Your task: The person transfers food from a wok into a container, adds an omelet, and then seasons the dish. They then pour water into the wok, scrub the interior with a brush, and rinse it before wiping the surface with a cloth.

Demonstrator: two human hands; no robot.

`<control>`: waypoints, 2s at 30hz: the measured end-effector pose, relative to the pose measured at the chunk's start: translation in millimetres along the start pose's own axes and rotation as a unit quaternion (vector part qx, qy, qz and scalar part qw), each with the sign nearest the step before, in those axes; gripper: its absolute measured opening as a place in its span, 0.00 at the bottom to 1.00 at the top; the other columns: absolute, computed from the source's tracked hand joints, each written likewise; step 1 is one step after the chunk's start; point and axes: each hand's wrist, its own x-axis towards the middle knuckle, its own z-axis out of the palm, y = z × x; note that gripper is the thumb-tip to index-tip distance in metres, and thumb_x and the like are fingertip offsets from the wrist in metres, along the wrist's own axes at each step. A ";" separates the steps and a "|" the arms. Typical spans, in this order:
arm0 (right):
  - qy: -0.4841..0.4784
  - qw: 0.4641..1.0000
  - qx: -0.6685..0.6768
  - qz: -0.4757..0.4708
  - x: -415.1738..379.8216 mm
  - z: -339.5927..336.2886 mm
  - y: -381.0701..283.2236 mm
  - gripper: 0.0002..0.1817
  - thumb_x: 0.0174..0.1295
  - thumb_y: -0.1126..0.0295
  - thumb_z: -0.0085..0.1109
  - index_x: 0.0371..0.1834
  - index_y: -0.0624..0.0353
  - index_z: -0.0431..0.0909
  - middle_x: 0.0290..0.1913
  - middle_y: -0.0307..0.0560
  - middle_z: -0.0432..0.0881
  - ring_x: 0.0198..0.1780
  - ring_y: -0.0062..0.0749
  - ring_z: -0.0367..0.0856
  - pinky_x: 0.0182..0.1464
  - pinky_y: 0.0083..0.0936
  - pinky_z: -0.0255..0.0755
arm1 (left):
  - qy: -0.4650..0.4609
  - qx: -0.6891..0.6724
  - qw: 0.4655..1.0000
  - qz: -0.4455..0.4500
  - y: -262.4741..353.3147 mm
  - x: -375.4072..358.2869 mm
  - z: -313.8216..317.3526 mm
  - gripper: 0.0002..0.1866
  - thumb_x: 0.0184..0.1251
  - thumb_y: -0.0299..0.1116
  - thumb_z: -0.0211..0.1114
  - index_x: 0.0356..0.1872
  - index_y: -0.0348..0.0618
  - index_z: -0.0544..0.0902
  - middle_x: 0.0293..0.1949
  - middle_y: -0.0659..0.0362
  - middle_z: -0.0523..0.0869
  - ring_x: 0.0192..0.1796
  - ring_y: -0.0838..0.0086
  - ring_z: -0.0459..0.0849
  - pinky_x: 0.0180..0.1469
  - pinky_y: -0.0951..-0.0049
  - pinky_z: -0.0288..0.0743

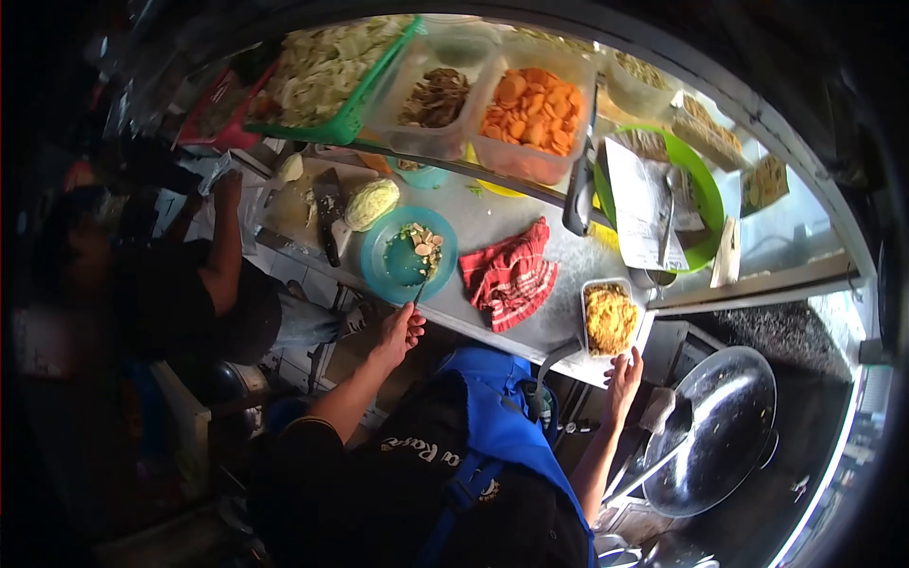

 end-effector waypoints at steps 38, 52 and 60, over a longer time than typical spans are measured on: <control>0.002 0.990 -0.133 -0.041 20.5 0.8 7.4 0.13 0.73 0.63 0.54 0.42 0.64 0.73 0.30 0.45 0.79 0.29 0.24 0.78 0.32 0.26 0.80 | 0.198 -0.051 0.974 0.099 33.1 38.1 -9.7 0.23 0.70 0.43 0.65 0.60 0.44 0.70 0.47 0.57 0.75 0.43 0.69 0.78 0.46 0.65 0.79; -0.159 0.983 -0.082 -0.034 35.4 170.1 -87.3 0.15 0.70 0.62 0.58 0.40 0.66 0.73 0.32 0.57 0.84 0.35 0.41 0.86 0.37 0.36 0.77 | 0.154 -0.075 0.970 0.174 22.2 60.0 -51.1 0.19 0.71 0.45 0.65 0.57 0.55 0.72 0.47 0.64 0.77 0.43 0.75 0.77 0.41 0.72 0.78; -0.287 0.950 -0.031 -0.122 43.4 237.7 -89.2 0.14 0.72 0.65 0.53 0.54 0.62 0.74 0.44 0.59 0.86 0.43 0.42 0.87 0.45 0.34 0.79 | 0.138 -0.075 0.983 0.090 -5.4 17.7 -34.9 0.26 0.70 0.56 0.62 0.58 0.49 0.71 0.48 0.61 0.79 0.39 0.75 0.82 0.38 0.73 0.76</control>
